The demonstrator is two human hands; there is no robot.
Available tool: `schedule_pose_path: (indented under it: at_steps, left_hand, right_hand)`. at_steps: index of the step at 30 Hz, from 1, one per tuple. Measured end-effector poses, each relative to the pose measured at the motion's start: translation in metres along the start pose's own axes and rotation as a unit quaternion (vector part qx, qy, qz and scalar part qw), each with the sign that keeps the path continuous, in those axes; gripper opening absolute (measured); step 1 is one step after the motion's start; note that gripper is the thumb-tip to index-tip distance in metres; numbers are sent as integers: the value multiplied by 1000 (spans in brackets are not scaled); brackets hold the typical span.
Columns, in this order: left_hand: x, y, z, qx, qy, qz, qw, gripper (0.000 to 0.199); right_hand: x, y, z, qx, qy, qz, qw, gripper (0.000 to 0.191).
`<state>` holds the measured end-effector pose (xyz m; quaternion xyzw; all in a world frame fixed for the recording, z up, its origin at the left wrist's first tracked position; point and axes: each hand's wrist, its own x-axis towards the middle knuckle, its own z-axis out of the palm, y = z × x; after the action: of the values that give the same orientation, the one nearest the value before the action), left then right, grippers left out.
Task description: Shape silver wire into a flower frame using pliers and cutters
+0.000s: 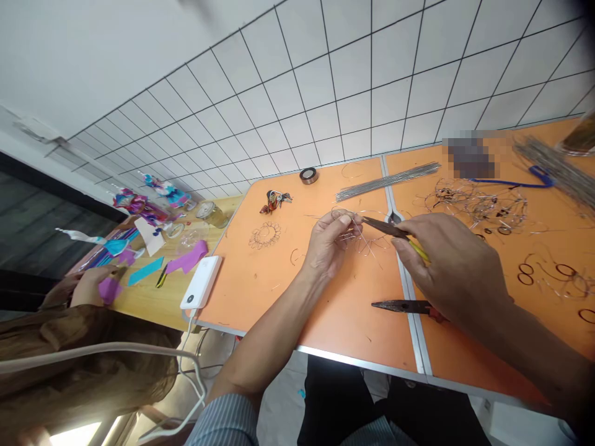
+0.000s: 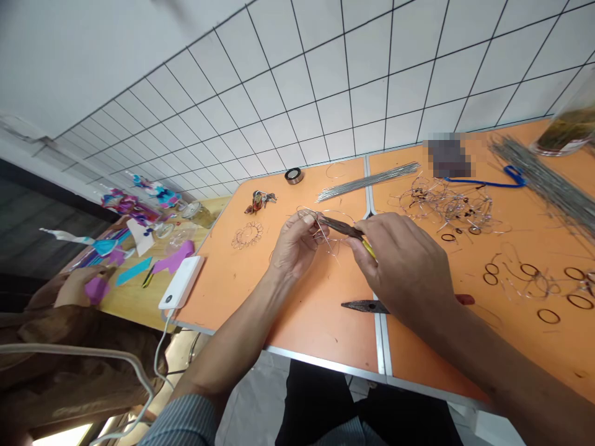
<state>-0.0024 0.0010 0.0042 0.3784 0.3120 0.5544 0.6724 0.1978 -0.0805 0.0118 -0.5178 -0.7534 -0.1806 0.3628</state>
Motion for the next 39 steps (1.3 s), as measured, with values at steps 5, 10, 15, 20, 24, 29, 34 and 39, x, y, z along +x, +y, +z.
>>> schedule_pose_path:
  at_steps: [5,10,15,20,24,29,34,39]
  left_hand:
    - [0,2,-1,-20,0,-17,1000,35]
    - [5,0,-7,-45,58,-47,996,29]
    - [14,3,-13,-88,114,-61,988,18]
    - [13,7,-13,-126,115,-83,982,11]
    - [8,7,-9,-139,103,-97,980,10]
    - [2,5,-3,-137,87,-112,980,12]
    - [3,1,-4,-113,91,-112,983,13]
    - [0,-7,-6,-48,51,-80,994,24]
  right_hand:
    - [3,3,-7,110,-4,153,982,6]
    - [10,39,-21,99,-27,276,956,4]
    - [-7,71,-8,21,-283,212,935,26]
    - [-20,62,10,70,-330,76,938,26]
    - [1,44,8,190,-198,202,940,34]
    - [30,23,9,302,-135,278,902,21]
    - [26,21,13,169,-8,135,976,16]
    - [29,15,12,156,-32,66,985,17]
